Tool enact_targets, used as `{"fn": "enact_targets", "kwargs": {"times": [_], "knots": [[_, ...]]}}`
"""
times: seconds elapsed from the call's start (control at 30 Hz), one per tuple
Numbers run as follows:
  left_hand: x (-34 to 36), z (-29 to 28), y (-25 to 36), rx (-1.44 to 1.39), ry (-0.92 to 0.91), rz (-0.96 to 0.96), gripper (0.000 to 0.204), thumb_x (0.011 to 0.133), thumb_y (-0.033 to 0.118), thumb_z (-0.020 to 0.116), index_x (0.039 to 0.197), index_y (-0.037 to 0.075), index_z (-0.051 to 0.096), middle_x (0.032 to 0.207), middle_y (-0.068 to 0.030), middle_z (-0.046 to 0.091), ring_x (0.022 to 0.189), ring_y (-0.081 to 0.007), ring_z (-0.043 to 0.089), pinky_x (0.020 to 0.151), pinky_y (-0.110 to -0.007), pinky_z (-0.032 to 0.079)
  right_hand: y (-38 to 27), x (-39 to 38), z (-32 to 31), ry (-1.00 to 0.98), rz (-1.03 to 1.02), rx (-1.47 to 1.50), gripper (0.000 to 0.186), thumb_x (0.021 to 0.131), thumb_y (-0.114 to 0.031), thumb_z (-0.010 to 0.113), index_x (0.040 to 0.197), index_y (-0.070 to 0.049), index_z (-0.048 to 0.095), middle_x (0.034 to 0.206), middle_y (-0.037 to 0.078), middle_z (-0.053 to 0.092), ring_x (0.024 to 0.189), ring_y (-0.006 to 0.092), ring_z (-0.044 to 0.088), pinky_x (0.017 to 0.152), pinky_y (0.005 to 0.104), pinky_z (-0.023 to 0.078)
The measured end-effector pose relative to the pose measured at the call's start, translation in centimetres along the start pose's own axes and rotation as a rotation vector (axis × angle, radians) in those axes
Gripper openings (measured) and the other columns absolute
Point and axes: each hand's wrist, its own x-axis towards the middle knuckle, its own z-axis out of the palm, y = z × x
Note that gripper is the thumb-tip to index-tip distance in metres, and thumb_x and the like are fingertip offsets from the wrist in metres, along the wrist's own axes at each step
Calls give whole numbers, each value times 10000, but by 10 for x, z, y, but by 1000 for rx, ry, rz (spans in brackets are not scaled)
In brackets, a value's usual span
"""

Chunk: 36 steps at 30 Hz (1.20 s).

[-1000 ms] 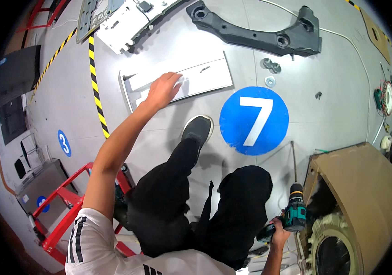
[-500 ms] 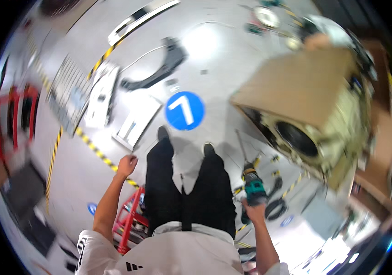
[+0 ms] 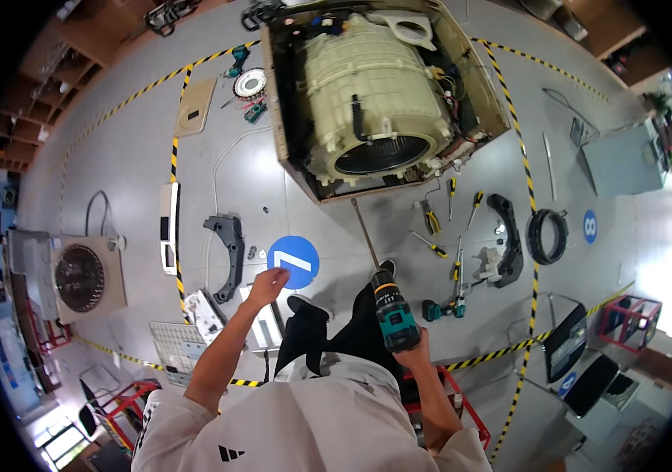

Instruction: The person uses pliers to loosen a clamp and remove a pump assembly from a washing machine, then uses an electric drill to remove screws from the drum assembly.

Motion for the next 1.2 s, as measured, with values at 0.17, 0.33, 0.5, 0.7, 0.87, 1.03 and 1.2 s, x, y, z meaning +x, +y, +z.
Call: {"fn": "enact_targets", "kwargs": {"times": [0.17,0.33,0.5,0.7,0.87,1.03,1.2], "knots": [[67,61,140,-355,-230,-99,397,919,346,487,1039,-17,593,907,-115,656,815,-181,630,731,-299,489,34,31,-34,112,-34,128,164,661,-194,694,748,-114,581,712,42,607,666,252,588,625,363,464],[96,98,260,-849,-357,-273,493,948,375,427,1247,-18,426,1075,-137,604,926,-182,591,799,-314,475,48,51,-74,243,-182,-60,130,634,-184,693,659,-122,582,622,36,597,586,251,589,563,353,471],[132,118,314,-1110,-461,-239,417,967,324,393,1225,-1,425,1071,-133,602,911,-195,591,803,-330,481,44,80,-105,327,-237,1,120,631,-185,698,646,-120,599,600,31,596,543,244,584,517,351,470],[197,115,355,-1140,-460,-255,330,954,289,434,1143,26,500,938,-94,627,811,-178,596,761,-323,492,39,140,-103,362,-237,23,120,701,-175,698,711,-98,606,688,59,611,589,232,583,564,348,476],[268,122,371,-1082,-556,-352,296,952,257,426,1132,34,498,983,-99,633,845,-183,609,770,-311,496,6,194,-112,368,182,1147,288,835,-126,624,1051,37,528,679,41,532,633,162,550,603,295,456],[330,142,384,-984,-606,-302,305,950,250,424,1157,32,474,1035,-106,622,884,-188,609,788,-312,493,30,249,-105,425,221,1459,284,827,-125,592,1037,13,460,662,51,482,607,151,484,598,316,431],[375,158,381,-903,-574,-333,309,947,266,437,1150,38,486,1013,-88,632,869,-188,613,799,-308,480,68,290,-94,399,163,1441,317,821,-129,595,1057,20,444,654,54,478,606,151,486,613,308,432]]}}
